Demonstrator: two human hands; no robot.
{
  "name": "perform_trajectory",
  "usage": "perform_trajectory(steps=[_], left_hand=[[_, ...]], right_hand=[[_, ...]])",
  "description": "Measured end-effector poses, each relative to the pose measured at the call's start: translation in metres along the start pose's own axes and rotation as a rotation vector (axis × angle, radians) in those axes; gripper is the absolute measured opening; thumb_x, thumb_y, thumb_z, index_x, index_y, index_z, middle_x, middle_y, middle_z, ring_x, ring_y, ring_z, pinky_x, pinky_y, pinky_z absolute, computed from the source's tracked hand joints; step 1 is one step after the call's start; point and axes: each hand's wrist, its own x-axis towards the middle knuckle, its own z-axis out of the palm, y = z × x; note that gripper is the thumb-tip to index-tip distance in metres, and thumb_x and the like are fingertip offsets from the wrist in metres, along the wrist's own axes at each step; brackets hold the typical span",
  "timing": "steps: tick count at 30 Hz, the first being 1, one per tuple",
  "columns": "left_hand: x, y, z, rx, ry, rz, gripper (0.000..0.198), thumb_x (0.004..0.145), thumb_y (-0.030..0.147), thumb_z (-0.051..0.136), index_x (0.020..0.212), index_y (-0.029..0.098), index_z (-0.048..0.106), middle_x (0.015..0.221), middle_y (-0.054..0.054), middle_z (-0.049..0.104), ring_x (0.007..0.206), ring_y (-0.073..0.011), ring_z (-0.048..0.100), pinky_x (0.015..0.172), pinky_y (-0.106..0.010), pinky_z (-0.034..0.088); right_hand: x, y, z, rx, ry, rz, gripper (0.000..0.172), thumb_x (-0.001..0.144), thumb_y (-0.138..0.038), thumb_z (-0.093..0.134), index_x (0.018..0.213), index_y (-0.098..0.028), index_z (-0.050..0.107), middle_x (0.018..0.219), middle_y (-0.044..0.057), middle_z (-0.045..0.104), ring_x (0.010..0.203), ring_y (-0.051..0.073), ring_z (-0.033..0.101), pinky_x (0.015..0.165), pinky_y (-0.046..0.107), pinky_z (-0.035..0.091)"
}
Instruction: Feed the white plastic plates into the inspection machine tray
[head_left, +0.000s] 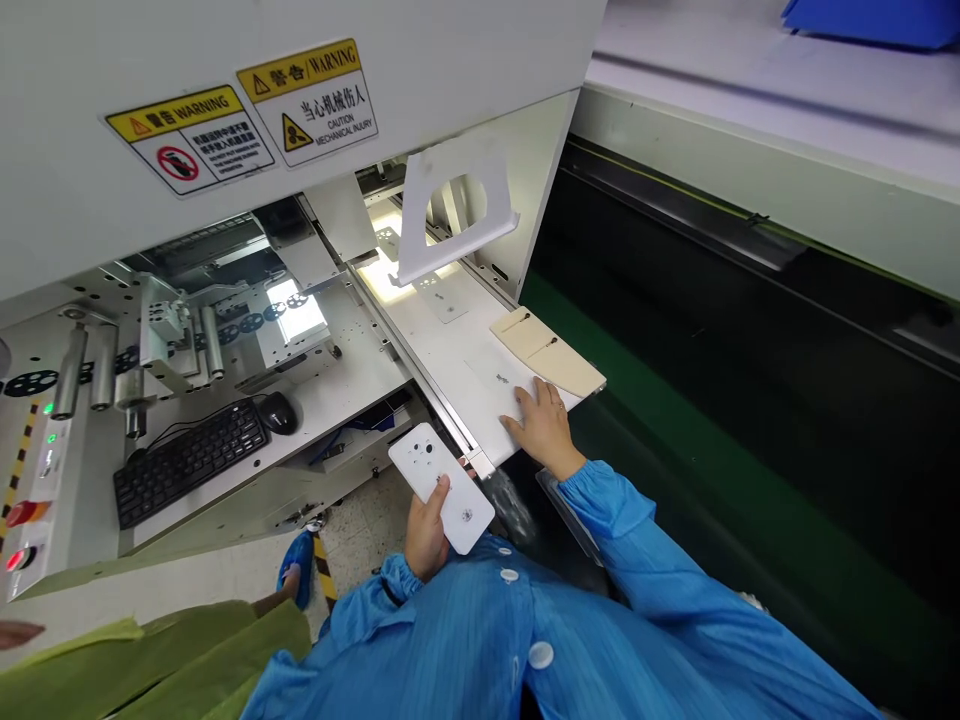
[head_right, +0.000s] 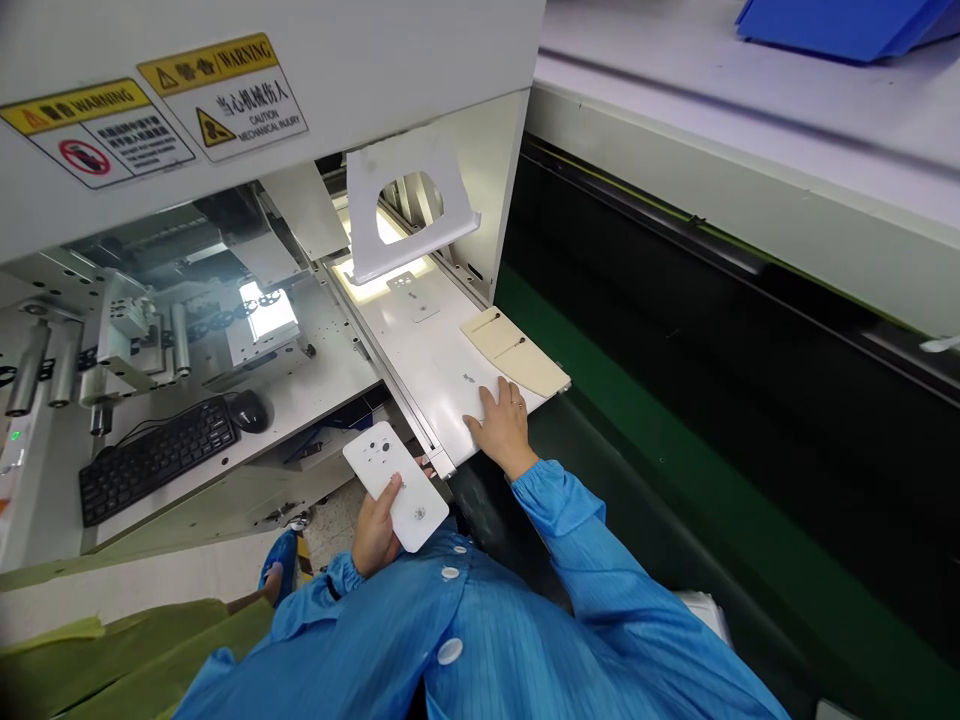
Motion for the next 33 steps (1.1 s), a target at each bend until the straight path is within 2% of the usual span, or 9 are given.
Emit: perform_trajectory(steps=[3, 6, 12, 23, 33], left_hand=[[0.005, 0.0, -0.003, 0.018, -0.001, -0.019, 0.06, 0.068, 0.038, 0.071, 0.12, 0.013, 0.054, 0.111, -0.016, 0.066, 0.107, -0.0317, 0.06, 0.091, -0.043, 0.048], [0.008, -0.001, -0.002, 0.012, 0.009, -0.021, 0.063, 0.068, 0.038, 0.071, 0.123, 0.014, 0.052, 0.113, -0.017, 0.065, 0.107, -0.0321, 0.059, 0.091, -0.044, 0.048], [0.011, -0.002, 0.003, 0.027, 0.018, -0.027, 0.061, 0.069, 0.036, 0.07, 0.123, 0.014, 0.051, 0.114, -0.017, 0.064, 0.107, -0.0321, 0.059, 0.088, -0.043, 0.05], [0.015, -0.006, 0.005, 0.013, 0.01, -0.04, 0.056, 0.07, 0.035, 0.07, 0.119, 0.014, 0.054, 0.115, -0.016, 0.064, 0.11, -0.0313, 0.058, 0.09, -0.042, 0.049], [0.016, -0.007, 0.005, 0.006, -0.009, -0.049, 0.058, 0.072, 0.035, 0.069, 0.123, 0.015, 0.051, 0.114, -0.015, 0.064, 0.11, -0.0308, 0.057, 0.092, -0.042, 0.048]], right_hand=[[0.002, -0.008, 0.009, 0.008, -0.022, -0.113, 0.057, 0.085, -0.04, 0.05, 0.134, -0.012, 0.041, 0.146, 0.016, 0.027, 0.134, 0.038, 0.019, 0.104, 0.052, 0.027], [0.004, -0.016, 0.018, 0.007, -0.089, -0.169, 0.057, 0.089, -0.045, 0.042, 0.136, -0.012, 0.04, 0.147, 0.015, 0.028, 0.135, 0.037, 0.018, 0.107, 0.051, 0.023], [0.007, -0.022, 0.025, -0.018, -0.09, -0.154, 0.061, 0.089, -0.049, 0.041, 0.136, -0.011, 0.039, 0.147, 0.015, 0.027, 0.136, 0.037, 0.017, 0.108, 0.052, 0.02], [0.01, -0.014, 0.023, -0.015, -0.093, -0.137, 0.061, 0.089, -0.049, 0.04, 0.137, -0.011, 0.039, 0.148, 0.015, 0.026, 0.136, 0.036, 0.016, 0.109, 0.051, 0.019], [0.013, -0.01, 0.025, -0.017, -0.088, -0.138, 0.062, 0.089, -0.05, 0.039, 0.137, -0.012, 0.039, 0.148, 0.013, 0.027, 0.136, 0.036, 0.016, 0.108, 0.051, 0.019]])
